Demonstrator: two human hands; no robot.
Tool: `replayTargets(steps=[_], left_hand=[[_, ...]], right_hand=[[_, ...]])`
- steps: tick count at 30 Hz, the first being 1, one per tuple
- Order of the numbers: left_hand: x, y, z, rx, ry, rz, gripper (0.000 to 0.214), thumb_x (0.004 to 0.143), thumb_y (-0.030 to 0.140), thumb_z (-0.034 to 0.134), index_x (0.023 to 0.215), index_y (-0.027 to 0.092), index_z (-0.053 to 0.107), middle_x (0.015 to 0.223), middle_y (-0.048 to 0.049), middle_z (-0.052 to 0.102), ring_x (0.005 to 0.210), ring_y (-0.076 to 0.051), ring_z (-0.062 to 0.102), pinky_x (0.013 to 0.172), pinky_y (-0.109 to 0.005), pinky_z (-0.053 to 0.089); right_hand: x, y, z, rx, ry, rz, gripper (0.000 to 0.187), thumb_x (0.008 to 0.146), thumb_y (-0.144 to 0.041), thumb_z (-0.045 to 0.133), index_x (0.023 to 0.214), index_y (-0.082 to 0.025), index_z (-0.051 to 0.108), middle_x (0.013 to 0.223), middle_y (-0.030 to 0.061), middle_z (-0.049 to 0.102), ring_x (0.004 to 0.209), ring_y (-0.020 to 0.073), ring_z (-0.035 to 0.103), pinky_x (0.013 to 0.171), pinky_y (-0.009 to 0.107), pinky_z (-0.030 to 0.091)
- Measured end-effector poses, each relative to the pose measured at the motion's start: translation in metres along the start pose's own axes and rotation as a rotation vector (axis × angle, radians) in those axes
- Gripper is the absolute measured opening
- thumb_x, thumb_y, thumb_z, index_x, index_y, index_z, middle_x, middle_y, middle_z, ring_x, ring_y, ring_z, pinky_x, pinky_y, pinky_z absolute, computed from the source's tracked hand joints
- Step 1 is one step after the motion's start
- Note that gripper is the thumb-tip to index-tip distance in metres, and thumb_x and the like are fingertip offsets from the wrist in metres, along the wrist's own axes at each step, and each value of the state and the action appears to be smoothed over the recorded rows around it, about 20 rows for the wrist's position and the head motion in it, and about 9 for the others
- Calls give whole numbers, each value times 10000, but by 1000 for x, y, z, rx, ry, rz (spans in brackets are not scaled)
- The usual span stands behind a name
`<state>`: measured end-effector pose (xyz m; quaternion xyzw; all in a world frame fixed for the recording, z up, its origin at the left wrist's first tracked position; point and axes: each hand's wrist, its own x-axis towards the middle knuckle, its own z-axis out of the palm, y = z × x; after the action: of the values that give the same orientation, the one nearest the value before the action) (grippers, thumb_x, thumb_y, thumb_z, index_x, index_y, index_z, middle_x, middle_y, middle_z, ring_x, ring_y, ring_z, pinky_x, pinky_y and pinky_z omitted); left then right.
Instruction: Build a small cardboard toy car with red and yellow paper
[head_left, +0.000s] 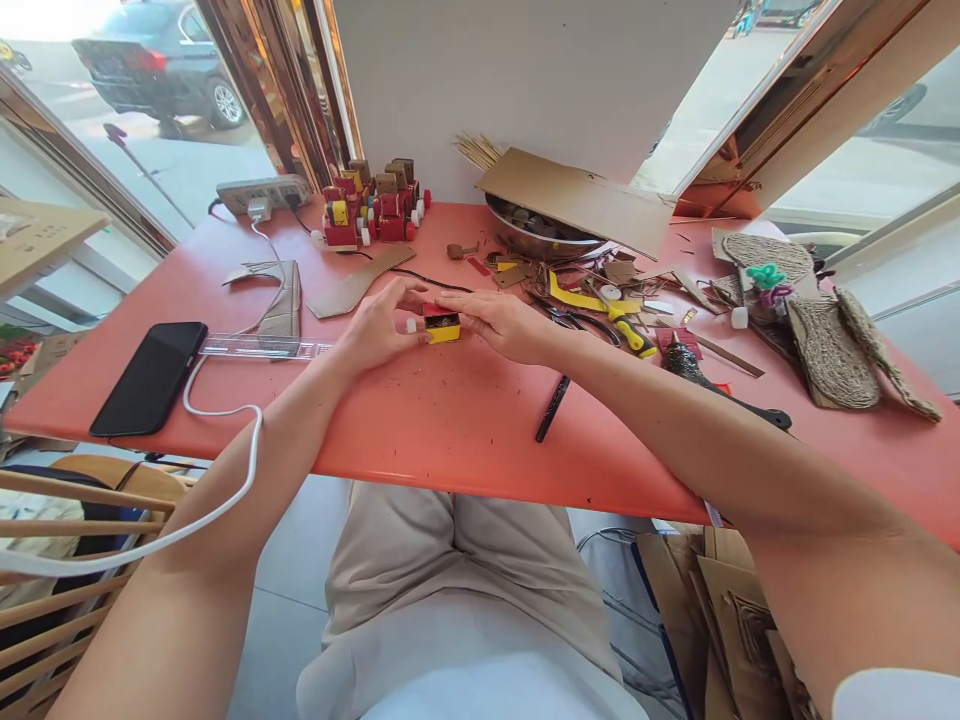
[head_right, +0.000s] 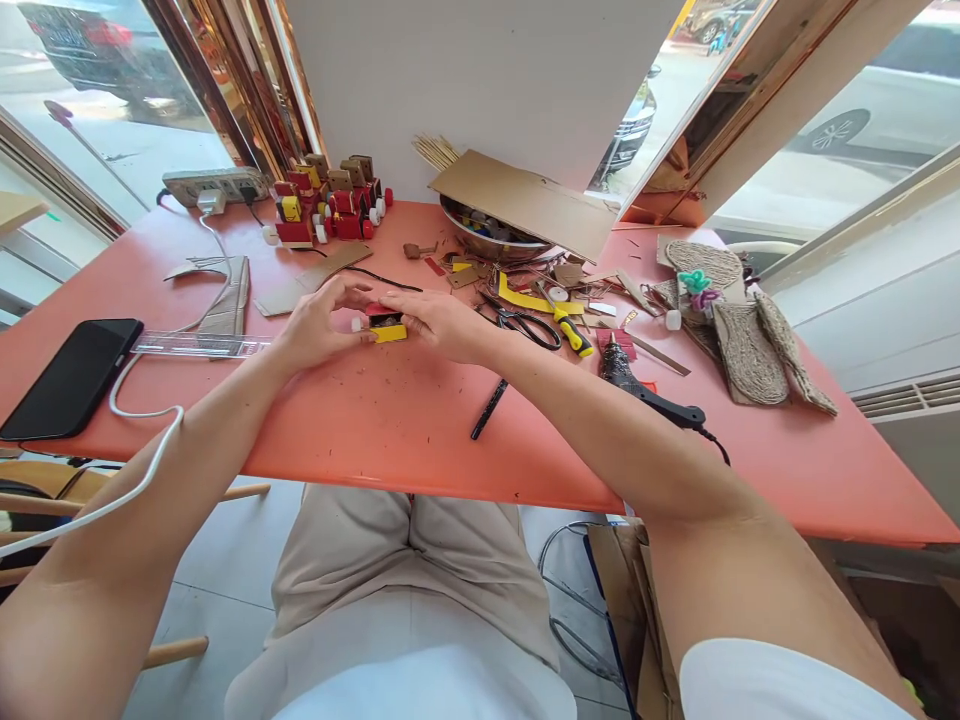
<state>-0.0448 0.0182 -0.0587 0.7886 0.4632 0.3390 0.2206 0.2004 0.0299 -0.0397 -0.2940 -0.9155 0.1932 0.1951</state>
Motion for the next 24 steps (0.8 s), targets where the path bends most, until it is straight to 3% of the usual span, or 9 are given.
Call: replayTargets(steps=[6, 12, 17, 24], left_hand=[[0, 1, 0, -2, 2, 17, 534, 718, 377, 772, 1215, 229, 645, 1183, -65, 828, 1113, -282, 793, 1050, -426, 611], [0, 5, -3, 65, -8, 19, 341, 731, 373, 750, 1042, 244, 699, 1126, -46, 842, 1066, -278, 779, 1017, -416, 615], [1, 8, -4, 66, -23, 47, 324, 753, 435, 757, 1007, 235, 746, 1092, -54, 843, 1019, -278, 776, 998, -415, 611], [1, 3, -4, 74, -2, 47, 268, 763, 442, 795, 958, 258, 790, 1053, -40, 855, 1019, -294, 778, 1016, -449, 599]], right_hand=[[2, -4, -2, 9, -1, -18, 539, 1030, -195, 409, 1471, -193, 718, 1547, 109, 690, 1500, 273, 604, 1264, 484, 470], [6, -8, -4, -25, -16, 10, 527, 1023, -217, 433, 1454, -249, 735, 1501, 111, 725, 1425, 301, 661, 1308, 601, 358], [7, -13, -6, -44, -47, 19, 530, 1013, -184, 429, 1421, -269, 758, 1495, 103, 728, 1442, 307, 647, 1339, 687, 219], [3, -14, -9, -75, -95, 12, 510, 1046, -209, 455, 1472, -323, 711, 1560, 54, 686, 1519, 293, 579, 1364, 700, 106]])
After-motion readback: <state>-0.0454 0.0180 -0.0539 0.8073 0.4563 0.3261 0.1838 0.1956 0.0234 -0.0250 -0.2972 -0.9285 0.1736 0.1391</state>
